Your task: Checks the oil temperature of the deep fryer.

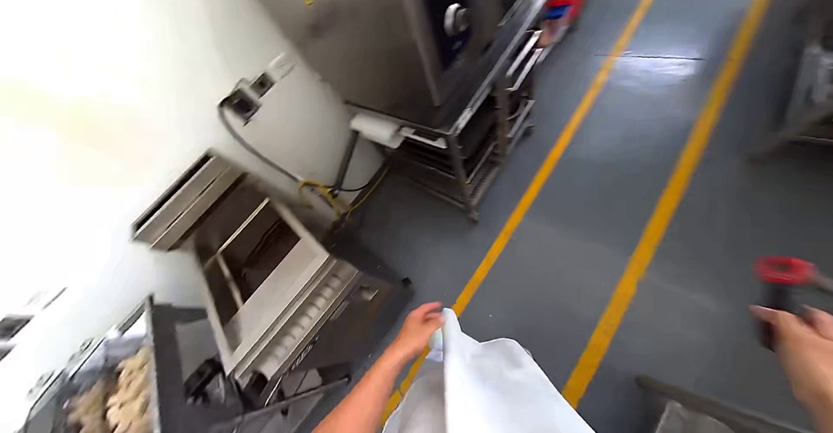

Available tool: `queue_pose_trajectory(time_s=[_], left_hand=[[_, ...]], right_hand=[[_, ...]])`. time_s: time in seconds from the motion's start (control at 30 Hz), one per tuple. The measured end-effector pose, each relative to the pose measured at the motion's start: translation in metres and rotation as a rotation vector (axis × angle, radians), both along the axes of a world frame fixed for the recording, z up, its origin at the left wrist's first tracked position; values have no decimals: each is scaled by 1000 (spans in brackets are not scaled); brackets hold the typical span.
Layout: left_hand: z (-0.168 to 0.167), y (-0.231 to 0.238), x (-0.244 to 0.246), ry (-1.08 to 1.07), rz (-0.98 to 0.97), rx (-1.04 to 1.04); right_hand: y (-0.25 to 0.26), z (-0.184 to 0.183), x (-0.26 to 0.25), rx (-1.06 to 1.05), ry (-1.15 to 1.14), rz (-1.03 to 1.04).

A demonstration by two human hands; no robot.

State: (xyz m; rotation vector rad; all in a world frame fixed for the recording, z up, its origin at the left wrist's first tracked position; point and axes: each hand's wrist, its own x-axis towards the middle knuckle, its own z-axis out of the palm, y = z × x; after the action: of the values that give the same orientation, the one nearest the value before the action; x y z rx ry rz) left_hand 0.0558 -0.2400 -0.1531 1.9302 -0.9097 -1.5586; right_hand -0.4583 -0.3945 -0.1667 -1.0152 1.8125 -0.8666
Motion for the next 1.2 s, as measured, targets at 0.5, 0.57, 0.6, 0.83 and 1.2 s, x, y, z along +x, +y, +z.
queue_pose_trajectory(time_s=[0.5,0.57,0.6,0.83,1.2], left_hand=[[120,-11,110,197,831,-542],[114,1,160,70,828,-641],[110,9,186,4,810,-690],[97,26,423,-364,788,-419],[9,17,615,-301,420,332]], right_hand=[[60,103,411,-308,-332,1080],[57,104,430,-392,-329,997],[57,101,441,-427,-326,971],[75,-1,513,-169,-62,977],[178,-109,448,444,309,802]])
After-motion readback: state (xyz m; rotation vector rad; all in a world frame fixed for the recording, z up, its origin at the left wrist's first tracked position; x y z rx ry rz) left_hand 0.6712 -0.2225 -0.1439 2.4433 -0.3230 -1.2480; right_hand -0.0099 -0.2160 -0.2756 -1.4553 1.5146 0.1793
